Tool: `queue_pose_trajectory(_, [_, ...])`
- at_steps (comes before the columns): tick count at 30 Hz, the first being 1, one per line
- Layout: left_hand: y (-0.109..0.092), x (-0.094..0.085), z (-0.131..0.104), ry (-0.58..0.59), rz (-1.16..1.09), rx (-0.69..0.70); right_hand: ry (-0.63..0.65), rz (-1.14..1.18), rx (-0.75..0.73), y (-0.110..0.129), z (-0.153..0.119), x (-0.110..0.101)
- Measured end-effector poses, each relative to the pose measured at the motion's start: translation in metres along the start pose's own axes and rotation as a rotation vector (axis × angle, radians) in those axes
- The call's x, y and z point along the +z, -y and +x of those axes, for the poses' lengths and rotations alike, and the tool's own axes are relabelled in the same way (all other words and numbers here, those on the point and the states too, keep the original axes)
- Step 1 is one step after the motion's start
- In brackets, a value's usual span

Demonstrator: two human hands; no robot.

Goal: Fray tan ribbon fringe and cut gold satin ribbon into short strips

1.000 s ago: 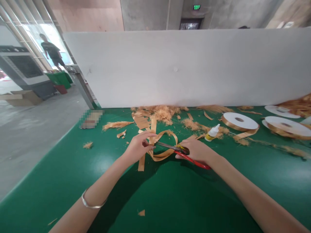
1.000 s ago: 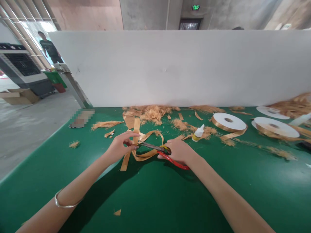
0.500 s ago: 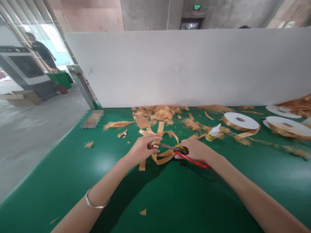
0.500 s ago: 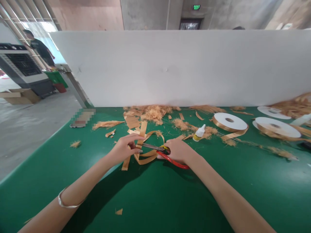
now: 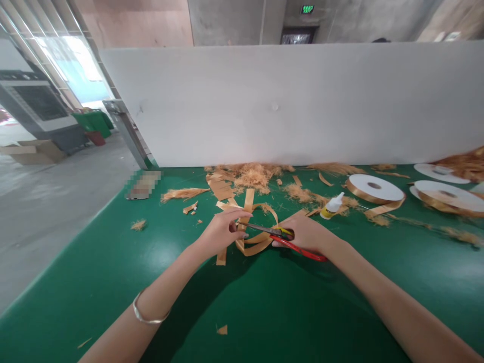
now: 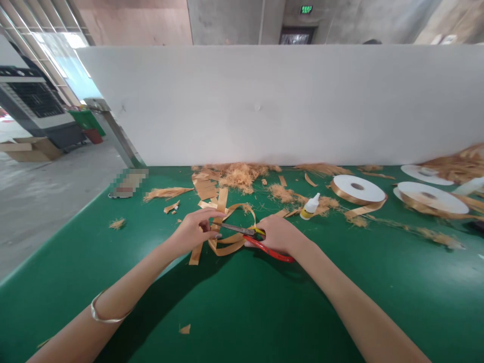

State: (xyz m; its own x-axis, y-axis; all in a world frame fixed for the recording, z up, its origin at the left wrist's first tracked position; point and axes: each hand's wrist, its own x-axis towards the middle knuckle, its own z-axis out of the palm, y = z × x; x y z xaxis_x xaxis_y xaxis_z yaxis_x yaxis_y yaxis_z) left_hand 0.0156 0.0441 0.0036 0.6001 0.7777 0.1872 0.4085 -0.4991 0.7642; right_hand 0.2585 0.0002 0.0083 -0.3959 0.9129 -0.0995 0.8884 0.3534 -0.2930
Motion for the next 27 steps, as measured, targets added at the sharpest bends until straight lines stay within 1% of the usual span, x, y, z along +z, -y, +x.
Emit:
queue_pose_trajectory(9, [0.004,0.0,0.0,0.0,-0.077,-0.013,0.009,-0.007,0.013,0.0,0.001,-0.001])
queue_pose_trajectory(13, [0.004,-0.001,0.0,-0.038,-0.159,-0.026,0.007,0.054,0.017,-0.004,-0.001,-0.003])
queue_pose_trajectory(15, [0.008,-0.002,0.001,-0.086,-0.21,-0.084,-0.017,0.088,0.01,-0.008,-0.002,-0.004])
queue_pose_trajectory(17, [0.015,-0.005,0.004,-0.14,-0.252,-0.176,-0.059,0.073,0.019,-0.013,-0.001,-0.003])
queue_pose_trajectory(20, [0.029,-0.009,0.008,-0.212,-0.29,-0.291,-0.138,0.012,0.108,-0.02,0.003,0.001])
queue_pose_trajectory(22, [0.036,-0.012,0.01,-0.171,-0.342,-0.337,-0.212,0.035,0.191,-0.023,0.006,0.005])
queue_pose_trajectory(24, [0.038,-0.013,0.01,-0.125,-0.38,-0.361,-0.282,0.132,0.243,-0.021,0.009,0.007])
queue_pose_trajectory(25, [0.037,-0.013,0.01,-0.126,-0.381,-0.367,-0.31,0.224,0.249,-0.017,0.01,0.008])
queue_pose_trajectory(27, [0.031,-0.012,0.009,-0.191,-0.359,-0.358,-0.332,0.47,0.246,-0.005,0.015,0.01])
